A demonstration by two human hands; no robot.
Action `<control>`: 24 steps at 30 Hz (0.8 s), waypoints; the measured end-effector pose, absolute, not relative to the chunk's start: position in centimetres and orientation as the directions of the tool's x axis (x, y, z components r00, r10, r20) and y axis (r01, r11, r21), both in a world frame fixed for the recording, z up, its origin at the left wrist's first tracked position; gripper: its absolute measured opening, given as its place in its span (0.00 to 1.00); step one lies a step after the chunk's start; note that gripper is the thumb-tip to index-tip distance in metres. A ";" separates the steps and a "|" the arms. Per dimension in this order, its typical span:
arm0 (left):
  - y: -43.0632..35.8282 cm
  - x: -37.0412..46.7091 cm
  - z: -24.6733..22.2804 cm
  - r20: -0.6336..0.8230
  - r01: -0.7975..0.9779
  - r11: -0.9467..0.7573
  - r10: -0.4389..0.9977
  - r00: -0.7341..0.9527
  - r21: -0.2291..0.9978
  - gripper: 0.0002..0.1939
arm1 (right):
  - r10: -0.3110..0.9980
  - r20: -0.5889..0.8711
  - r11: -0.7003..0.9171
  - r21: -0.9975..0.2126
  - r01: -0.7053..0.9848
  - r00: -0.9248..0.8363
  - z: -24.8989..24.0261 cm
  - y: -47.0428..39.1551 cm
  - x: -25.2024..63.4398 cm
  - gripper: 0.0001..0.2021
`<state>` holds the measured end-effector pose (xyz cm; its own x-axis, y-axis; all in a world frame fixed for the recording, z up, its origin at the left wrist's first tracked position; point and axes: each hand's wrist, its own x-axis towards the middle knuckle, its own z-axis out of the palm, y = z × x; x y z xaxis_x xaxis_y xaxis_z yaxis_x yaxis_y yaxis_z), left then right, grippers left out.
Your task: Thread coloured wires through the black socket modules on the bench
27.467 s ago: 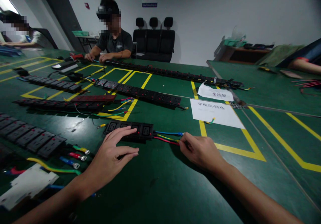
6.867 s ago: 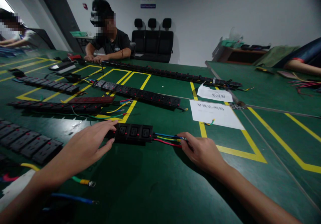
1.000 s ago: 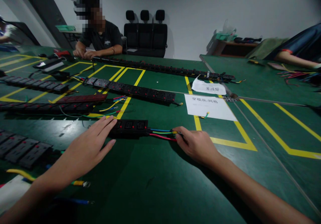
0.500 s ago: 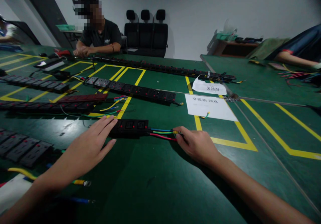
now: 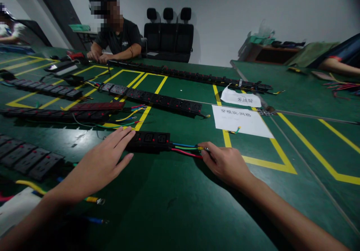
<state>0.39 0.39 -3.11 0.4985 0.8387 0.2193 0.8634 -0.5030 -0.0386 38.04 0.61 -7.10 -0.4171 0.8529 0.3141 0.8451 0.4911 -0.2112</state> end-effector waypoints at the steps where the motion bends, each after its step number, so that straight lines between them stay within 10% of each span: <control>1: 0.4 0.4 -3.1 0.221 0.862 -0.506 0.837 0.501 -0.037 0.34 | 0.853 0.316 0.491 -0.212 0.845 -0.416 -7.1 0.6 38.0 0.16; 24: 0.4 0.7 -2.9 0.228 0.860 -0.508 0.833 0.504 -0.044 0.34 | 0.852 0.315 0.485 -0.175 0.857 -0.418 -7.1 0.6 38.1 0.16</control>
